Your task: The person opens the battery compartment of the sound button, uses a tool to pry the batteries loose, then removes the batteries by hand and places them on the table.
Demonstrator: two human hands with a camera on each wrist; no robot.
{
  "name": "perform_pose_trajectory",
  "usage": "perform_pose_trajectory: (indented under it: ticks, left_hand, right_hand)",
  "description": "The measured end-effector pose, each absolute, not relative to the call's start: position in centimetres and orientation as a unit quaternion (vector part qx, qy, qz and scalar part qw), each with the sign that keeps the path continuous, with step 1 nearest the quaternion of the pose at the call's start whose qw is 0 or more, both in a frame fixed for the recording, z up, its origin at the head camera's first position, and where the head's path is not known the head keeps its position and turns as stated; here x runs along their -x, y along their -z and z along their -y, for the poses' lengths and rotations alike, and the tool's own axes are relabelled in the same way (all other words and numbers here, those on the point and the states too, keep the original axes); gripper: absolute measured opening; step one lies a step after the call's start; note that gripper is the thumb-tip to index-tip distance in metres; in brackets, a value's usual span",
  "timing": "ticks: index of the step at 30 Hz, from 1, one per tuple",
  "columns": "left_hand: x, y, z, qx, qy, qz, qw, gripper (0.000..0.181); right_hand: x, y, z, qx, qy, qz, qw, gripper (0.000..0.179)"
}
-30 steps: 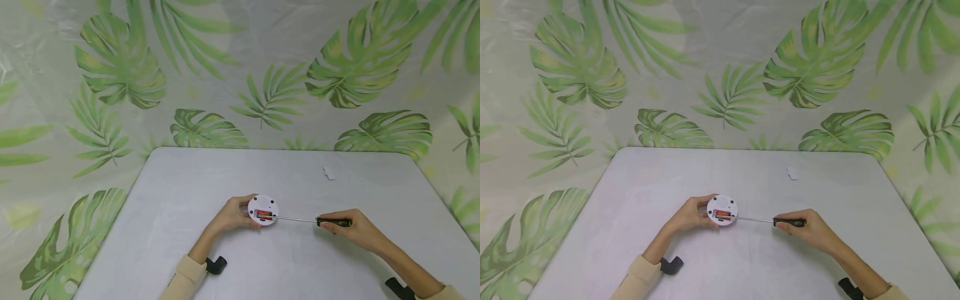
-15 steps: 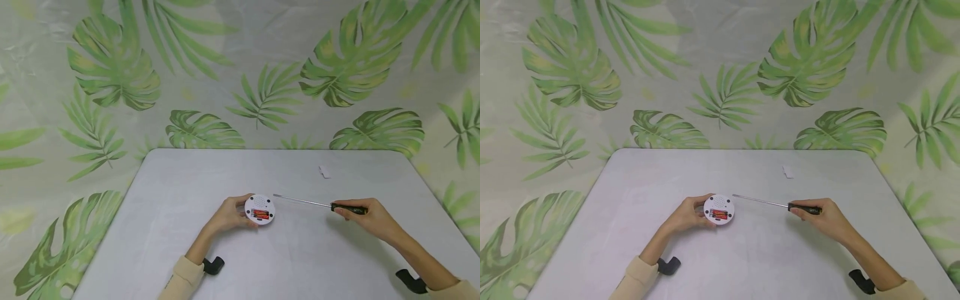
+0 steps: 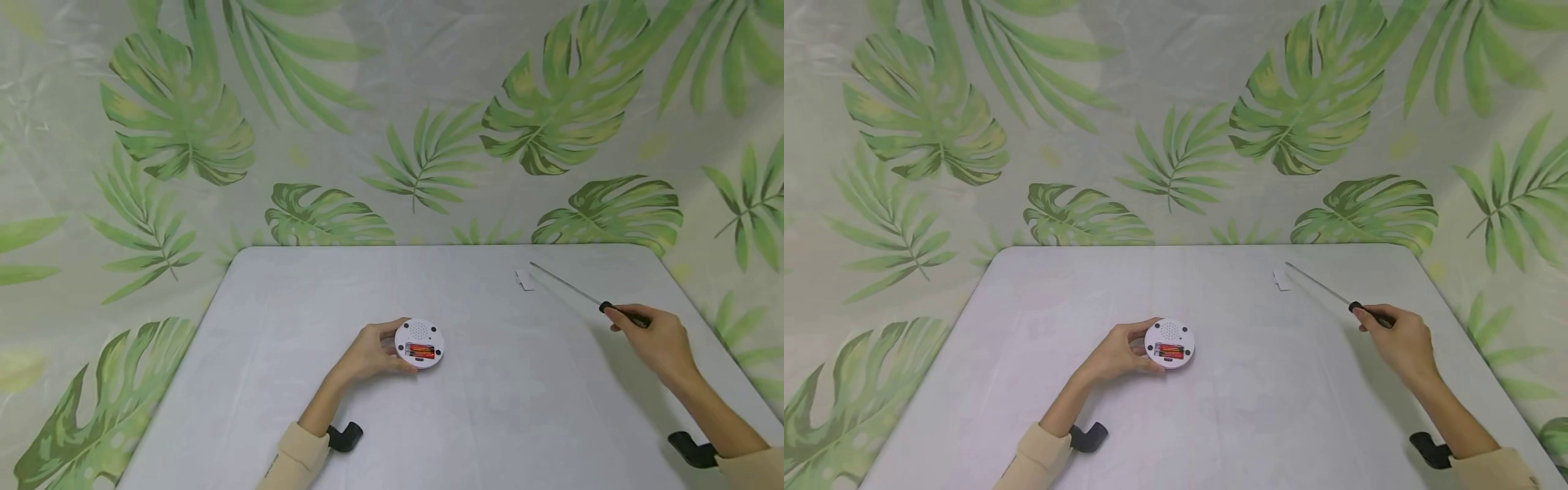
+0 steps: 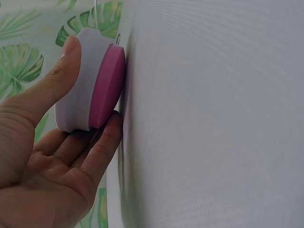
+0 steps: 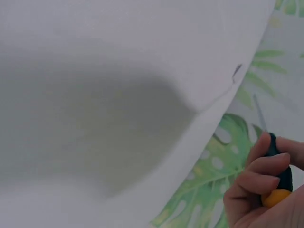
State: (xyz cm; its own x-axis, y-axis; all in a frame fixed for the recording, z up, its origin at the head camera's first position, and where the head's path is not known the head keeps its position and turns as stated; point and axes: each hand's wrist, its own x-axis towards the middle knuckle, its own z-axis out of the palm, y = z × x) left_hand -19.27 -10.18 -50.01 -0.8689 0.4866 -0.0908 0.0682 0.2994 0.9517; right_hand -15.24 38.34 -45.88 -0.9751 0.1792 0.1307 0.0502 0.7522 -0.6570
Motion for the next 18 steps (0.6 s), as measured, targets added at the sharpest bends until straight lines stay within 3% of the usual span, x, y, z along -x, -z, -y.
perform_pose_trajectory:
  ticks: [18]
  left_hand:
    - [19.5,50.4,10.3,-0.187,-0.577,-0.774,0.183,0.088]
  right_hand:
    - [15.2,47.2,-39.0,0.100,-0.269,0.956,0.065,0.051]
